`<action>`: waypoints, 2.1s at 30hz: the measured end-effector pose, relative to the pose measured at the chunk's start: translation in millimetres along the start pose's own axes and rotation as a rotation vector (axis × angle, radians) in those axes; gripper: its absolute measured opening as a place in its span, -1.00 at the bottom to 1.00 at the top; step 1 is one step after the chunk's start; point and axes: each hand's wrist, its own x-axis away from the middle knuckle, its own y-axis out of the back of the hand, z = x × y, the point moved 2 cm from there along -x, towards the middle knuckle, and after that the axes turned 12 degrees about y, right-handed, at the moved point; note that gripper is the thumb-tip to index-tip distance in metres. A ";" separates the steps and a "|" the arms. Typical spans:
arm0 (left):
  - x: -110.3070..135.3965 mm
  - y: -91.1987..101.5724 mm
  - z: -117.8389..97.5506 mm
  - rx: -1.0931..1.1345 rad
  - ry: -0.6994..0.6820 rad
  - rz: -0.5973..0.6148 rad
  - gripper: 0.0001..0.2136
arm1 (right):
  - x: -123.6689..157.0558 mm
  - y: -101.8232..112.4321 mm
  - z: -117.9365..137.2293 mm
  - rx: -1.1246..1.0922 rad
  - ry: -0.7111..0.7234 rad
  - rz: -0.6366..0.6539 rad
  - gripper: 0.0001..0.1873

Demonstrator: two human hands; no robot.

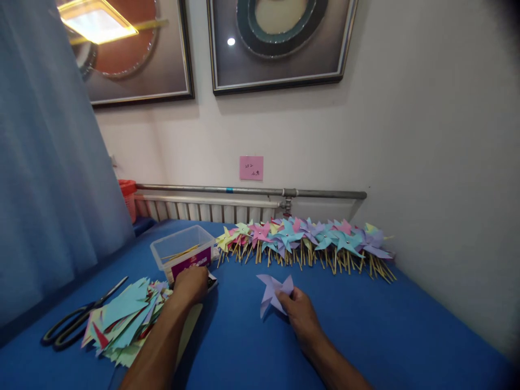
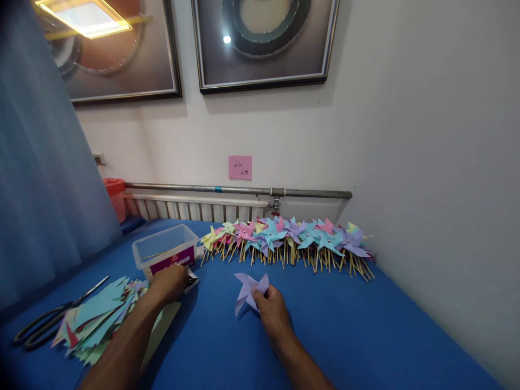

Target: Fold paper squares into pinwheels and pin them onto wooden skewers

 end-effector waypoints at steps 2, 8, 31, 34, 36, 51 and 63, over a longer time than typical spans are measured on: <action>0.2 0.1 -2.8 -0.062 0.013 -0.026 -0.71 | -0.7 0.3 -3.2 0.007 -0.005 -0.006 -0.58; 0.5 -2.4 -10.7 -0.127 0.018 -0.078 -0.66 | -1.8 2.3 -6.1 0.024 0.007 -0.002 -0.60; 1.2 -7.0 -11.5 -0.147 -0.009 0.014 -0.73 | -4.2 2.3 -7.2 0.039 -0.001 0.028 -0.53; 0.0 -8.9 -11.3 -0.157 -0.011 0.001 -0.72 | -4.5 2.9 -9.2 0.048 0.001 0.024 -0.53; -1.2 -10.0 -11.0 -0.159 -0.014 -0.016 -0.70 | -4.5 2.8 -10.0 0.047 0.001 0.025 -0.53; -0.4 -9.6 -12.6 -0.156 -0.006 -0.023 -0.71 | -7.2 1.2 -16.3 0.047 -0.022 0.000 -0.54; 0.1 -8.4 -13.9 -0.157 -0.037 -0.012 -0.69 | -0.9 1.6 -2.0 0.064 -0.006 0.043 -0.54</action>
